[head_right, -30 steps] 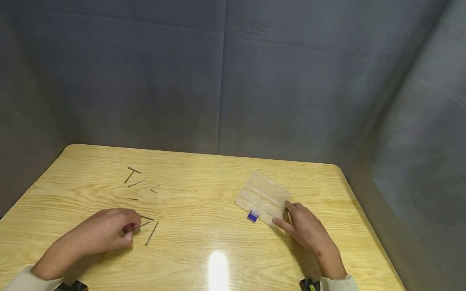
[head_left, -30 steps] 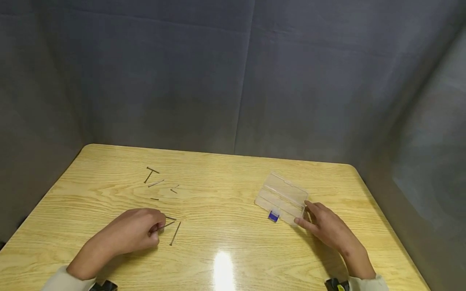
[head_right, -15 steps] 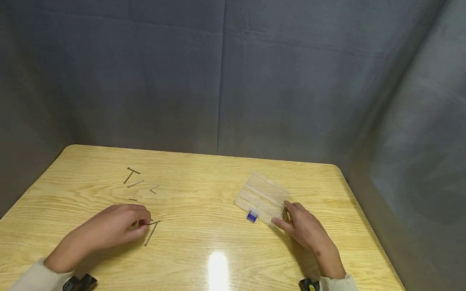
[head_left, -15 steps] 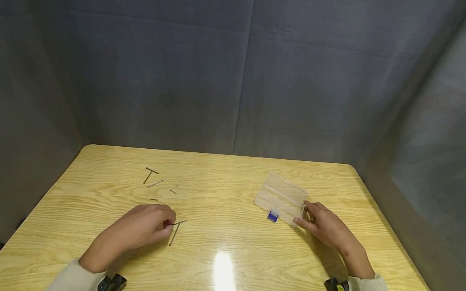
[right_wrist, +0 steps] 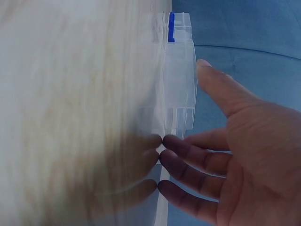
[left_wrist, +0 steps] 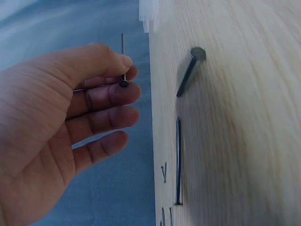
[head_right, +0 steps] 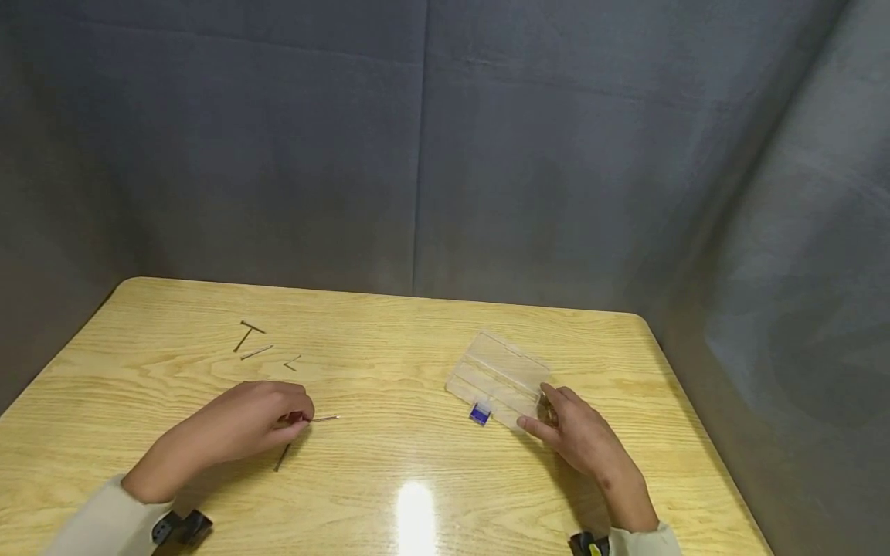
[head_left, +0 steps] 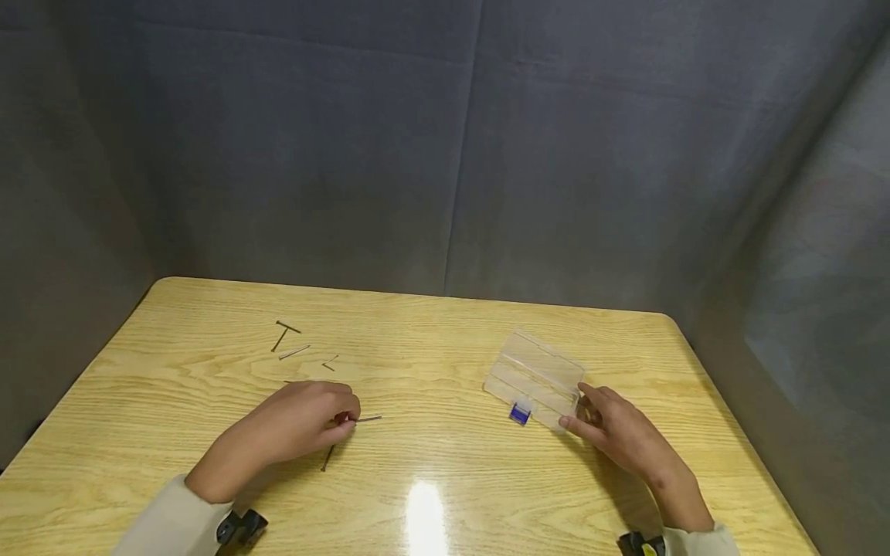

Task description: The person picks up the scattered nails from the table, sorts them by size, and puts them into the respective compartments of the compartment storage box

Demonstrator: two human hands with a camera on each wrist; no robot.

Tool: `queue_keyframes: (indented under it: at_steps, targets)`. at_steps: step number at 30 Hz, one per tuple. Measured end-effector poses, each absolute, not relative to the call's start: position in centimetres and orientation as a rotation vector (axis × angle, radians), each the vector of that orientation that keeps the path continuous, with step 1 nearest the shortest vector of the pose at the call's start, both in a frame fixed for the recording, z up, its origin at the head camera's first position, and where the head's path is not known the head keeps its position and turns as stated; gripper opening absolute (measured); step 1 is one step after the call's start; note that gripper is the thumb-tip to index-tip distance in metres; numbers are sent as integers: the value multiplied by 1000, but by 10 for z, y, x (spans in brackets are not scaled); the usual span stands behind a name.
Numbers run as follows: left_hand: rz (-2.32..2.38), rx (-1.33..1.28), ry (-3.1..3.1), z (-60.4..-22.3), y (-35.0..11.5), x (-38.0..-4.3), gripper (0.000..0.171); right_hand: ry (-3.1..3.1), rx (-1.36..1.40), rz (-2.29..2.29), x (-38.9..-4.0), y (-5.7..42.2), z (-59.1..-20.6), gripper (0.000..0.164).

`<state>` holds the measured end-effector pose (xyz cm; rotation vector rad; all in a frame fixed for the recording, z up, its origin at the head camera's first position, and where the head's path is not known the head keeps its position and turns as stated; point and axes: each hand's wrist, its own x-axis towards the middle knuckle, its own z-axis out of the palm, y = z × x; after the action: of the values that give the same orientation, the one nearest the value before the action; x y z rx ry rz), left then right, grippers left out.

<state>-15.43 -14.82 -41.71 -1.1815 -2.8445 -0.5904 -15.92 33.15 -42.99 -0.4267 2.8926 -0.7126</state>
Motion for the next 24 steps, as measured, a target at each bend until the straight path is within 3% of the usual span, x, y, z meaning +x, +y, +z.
queue_keyframes:
  at_steps: [24]
  targets:
    - [-571, -1335, -2771, -413, -87, -179, 19, 2805, -422, -849, -160, 333, -432, 89]
